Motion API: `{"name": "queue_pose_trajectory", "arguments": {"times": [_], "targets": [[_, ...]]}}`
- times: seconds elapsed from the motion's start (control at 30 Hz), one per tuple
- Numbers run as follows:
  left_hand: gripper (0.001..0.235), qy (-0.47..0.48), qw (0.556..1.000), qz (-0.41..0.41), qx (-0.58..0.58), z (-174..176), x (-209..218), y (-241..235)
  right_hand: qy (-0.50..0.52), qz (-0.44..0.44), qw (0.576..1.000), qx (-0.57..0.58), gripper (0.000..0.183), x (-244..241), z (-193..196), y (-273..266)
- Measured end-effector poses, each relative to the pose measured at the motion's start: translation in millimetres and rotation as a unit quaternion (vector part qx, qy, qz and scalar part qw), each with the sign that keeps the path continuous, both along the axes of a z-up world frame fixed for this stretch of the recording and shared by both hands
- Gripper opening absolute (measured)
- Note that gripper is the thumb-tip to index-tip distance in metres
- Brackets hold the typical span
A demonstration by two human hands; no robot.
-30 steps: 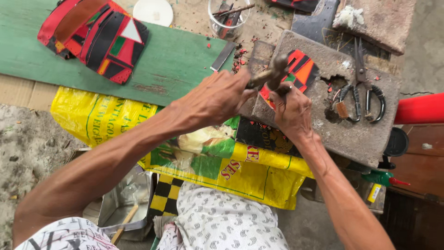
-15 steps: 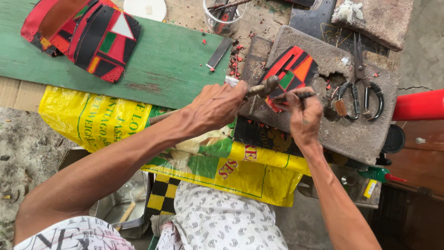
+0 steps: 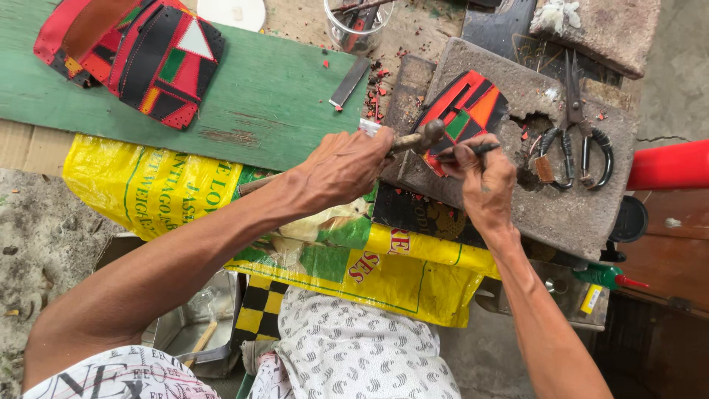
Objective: The person uses a hammer and a metal punch to create holes along the edges of a colorful patterned leather pouch. They repeatedly position the punch and strike it with the hammer, then inspect the pouch and trim edges with shears.
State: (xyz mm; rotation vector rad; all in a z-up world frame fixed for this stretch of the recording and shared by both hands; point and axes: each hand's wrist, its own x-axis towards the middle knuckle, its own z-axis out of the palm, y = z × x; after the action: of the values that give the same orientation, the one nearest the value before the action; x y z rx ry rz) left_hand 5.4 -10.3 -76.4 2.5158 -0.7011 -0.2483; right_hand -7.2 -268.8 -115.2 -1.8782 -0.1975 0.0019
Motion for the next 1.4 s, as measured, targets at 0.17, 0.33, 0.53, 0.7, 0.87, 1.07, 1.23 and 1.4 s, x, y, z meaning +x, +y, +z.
{"name": "queue_pose_trajectory", "arguments": {"times": [0.17, 0.33, 0.53, 0.7, 0.87, 1.07, 1.23, 1.4], "targets": [[0.017, -0.043, 0.997, 0.063, -0.023, -1, -6, 20, -0.005, -0.023, 0.993, 0.111, 0.027, -9, -16, 1], [0.024, -0.170, 0.975, 0.144, 0.023, -12, -35, 73, -0.002, -0.032, 0.995, 0.098, 0.024, -14, -23, -2], [0.059, -0.225, 0.966, 0.126, 0.017, -12, -17, 65, 0.003, -0.035, 0.994, 0.106, 0.023, -13, -20, 0], [0.066, -0.020, 0.988, 0.068, -0.140, -33, 66, -47, -0.023, -0.038, 0.994, 0.098, 0.026, -18, -18, 3], [0.079, 0.050, 0.992, 0.036, -0.112, -62, 90, -67, -0.029, -0.051, 0.994, 0.093, 0.028, -20, -19, 5], [0.060, 0.032, 0.969, -0.069, -0.236, -58, 89, -38, 0.007, -0.056, 0.981, 0.185, 0.029, -10, -6, 1], [0.064, -0.012, 0.962, -0.112, -0.248, -55, 96, -35, -0.037, -0.057, 0.980, 0.189, 0.028, -4, 4, 2], [0.067, -0.080, 0.971, -0.116, -0.192, -57, 108, -30, -0.018, -0.016, 0.991, 0.131, 0.026, 0, 2, 6]]}}
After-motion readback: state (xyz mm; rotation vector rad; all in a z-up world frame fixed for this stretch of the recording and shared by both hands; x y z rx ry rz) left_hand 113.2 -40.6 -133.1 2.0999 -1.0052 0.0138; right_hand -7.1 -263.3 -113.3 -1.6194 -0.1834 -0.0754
